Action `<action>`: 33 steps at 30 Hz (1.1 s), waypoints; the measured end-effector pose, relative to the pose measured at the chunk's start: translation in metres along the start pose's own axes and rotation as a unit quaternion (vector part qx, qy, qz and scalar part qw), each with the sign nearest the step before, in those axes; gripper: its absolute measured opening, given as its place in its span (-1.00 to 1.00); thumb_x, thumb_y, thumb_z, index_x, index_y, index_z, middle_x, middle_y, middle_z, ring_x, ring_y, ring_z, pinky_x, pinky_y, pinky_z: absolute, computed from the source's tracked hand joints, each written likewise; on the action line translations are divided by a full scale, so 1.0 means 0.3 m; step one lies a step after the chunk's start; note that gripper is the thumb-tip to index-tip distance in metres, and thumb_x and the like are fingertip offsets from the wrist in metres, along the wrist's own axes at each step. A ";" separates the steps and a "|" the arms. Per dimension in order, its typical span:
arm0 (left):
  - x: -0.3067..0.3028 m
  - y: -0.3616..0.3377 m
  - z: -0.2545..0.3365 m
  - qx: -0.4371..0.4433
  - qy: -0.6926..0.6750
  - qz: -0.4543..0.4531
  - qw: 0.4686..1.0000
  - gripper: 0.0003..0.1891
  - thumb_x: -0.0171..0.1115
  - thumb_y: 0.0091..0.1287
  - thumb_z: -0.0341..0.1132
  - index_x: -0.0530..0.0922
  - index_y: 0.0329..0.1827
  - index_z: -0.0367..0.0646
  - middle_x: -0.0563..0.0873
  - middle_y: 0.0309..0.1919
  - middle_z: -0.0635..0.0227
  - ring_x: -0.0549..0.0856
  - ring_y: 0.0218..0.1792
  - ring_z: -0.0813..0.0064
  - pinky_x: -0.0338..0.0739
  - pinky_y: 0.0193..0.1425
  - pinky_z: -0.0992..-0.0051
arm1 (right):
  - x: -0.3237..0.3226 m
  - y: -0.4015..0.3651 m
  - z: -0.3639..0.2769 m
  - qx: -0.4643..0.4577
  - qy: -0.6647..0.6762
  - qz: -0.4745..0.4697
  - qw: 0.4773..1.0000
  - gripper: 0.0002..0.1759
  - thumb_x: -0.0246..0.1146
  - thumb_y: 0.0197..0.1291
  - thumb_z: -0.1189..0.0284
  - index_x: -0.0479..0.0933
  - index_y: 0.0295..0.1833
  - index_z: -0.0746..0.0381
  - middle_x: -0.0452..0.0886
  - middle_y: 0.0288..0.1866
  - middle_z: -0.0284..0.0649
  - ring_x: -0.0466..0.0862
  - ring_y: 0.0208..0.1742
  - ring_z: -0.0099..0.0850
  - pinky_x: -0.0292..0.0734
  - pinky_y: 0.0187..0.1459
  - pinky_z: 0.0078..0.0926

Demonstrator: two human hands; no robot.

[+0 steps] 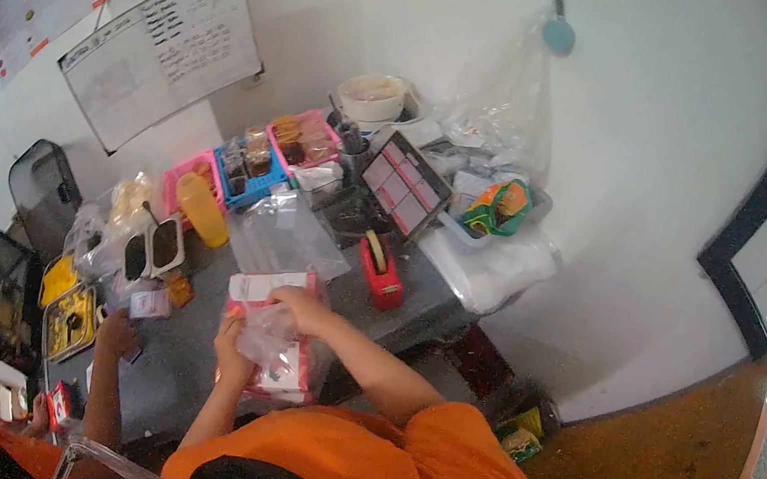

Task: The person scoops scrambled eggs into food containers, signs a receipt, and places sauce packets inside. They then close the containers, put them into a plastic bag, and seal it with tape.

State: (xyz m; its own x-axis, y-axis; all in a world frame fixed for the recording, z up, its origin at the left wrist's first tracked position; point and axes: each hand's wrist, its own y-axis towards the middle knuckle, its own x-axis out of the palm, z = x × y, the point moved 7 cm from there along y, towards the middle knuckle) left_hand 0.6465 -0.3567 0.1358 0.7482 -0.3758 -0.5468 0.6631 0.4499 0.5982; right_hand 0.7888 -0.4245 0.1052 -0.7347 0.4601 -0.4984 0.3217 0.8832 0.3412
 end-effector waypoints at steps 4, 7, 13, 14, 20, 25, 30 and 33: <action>0.013 -0.016 -0.044 -0.005 -0.021 -0.006 1.000 -0.75 0.23 -0.05 -0.40 0.56 -0.28 -0.29 0.60 -0.29 0.07 0.57 -0.18 0.07 0.42 -0.06 0.30 | -0.074 -0.058 -0.098 0.057 -0.028 -0.053 0.997 -0.73 0.32 -0.09 0.37 0.57 -0.26 0.29 0.61 -0.38 -0.05 0.62 -0.39 -0.26 0.49 -0.30 -0.38; 0.003 -0.017 -0.036 0.009 -0.004 0.010 1.000 -0.74 0.22 -0.07 -0.42 0.56 -0.28 -0.31 0.60 -0.28 0.07 0.57 -0.18 0.08 0.43 -0.05 0.31 | -0.070 -0.081 -0.135 0.099 -0.048 -0.108 0.988 -0.82 0.29 -0.08 0.43 0.60 -0.30 0.25 0.61 -0.46 -0.04 0.65 -0.35 -0.24 0.50 -0.28 -0.36; 0.024 -0.032 -0.112 -0.042 -0.036 0.000 0.998 -0.71 0.20 -0.10 -0.48 0.56 -0.24 -0.32 0.62 -0.25 0.06 0.58 -0.13 0.06 0.43 0.01 0.31 | -0.057 -0.091 -0.136 0.049 -0.136 -0.077 0.987 -0.83 0.27 -0.09 0.44 0.62 -0.32 0.26 0.61 -0.41 0.00 0.65 -0.34 -0.19 0.48 -0.28 -0.31; 0.022 -0.025 -0.102 -0.023 -0.034 -0.003 0.999 -0.71 0.21 -0.11 -0.49 0.56 -0.24 -0.32 0.62 -0.24 0.05 0.57 -0.11 0.05 0.43 0.02 0.31 | -0.051 -0.090 -0.134 0.065 -0.139 -0.086 0.984 -0.82 0.27 -0.08 0.45 0.62 -0.31 0.26 0.61 -0.39 0.01 0.65 -0.32 -0.19 0.49 -0.27 -0.31; 0.018 -0.030 -0.112 -0.024 -0.029 0.011 0.999 -0.65 0.26 -0.16 -0.49 0.57 -0.21 -0.31 0.62 -0.20 0.01 0.56 -0.05 0.00 0.41 0.09 0.28 | -0.035 -0.103 -0.136 0.099 -0.100 -0.110 0.984 -0.78 0.27 -0.06 0.44 0.61 -0.26 0.30 0.62 -0.36 0.05 0.65 -0.30 -0.15 0.49 -0.25 -0.32; 0.026 -0.021 -0.120 -0.037 -0.041 -0.013 0.998 -0.62 0.28 -0.18 -0.47 0.58 -0.19 -0.30 0.61 -0.15 0.00 0.54 -0.03 0.00 0.39 0.10 0.26 | -0.008 -0.095 -0.083 0.096 -0.126 -0.107 0.982 -0.75 0.27 -0.04 0.44 0.59 -0.20 0.29 0.63 -0.33 0.05 0.65 -0.27 -0.15 0.49 -0.21 -0.31; -0.066 0.047 0.021 0.011 0.102 -0.033 0.994 -0.67 0.30 -0.20 -0.43 0.63 -0.27 -0.15 0.57 -0.02 0.18 0.45 0.10 0.06 0.35 0.14 0.24 | -0.052 -0.018 -0.335 -0.007 -0.174 -0.005 0.985 -0.80 0.23 -0.01 0.39 0.54 -0.29 0.29 0.58 -0.33 -0.03 0.59 -0.27 -0.09 0.48 -0.21 -0.29; -0.112 0.071 0.149 0.131 0.277 -0.006 0.952 -0.72 0.25 -0.09 -0.42 0.60 -0.24 -0.12 0.56 -0.03 0.22 0.44 0.09 0.07 0.33 0.13 0.26 | 0.050 0.020 -0.231 -0.131 -0.164 -0.006 0.978 -0.79 0.17 -0.03 0.33 0.53 -0.27 0.18 0.59 -0.35 -0.16 0.54 -0.25 -0.13 0.48 -0.20 -0.23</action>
State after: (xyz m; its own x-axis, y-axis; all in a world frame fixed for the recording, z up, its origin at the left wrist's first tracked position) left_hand 0.6366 -0.3708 0.1931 0.6627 0.1374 -0.7362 0.7086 0.2031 0.6757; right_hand 0.7384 -0.4184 0.1548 -0.4930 0.4923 -0.7174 0.1191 0.8550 0.5048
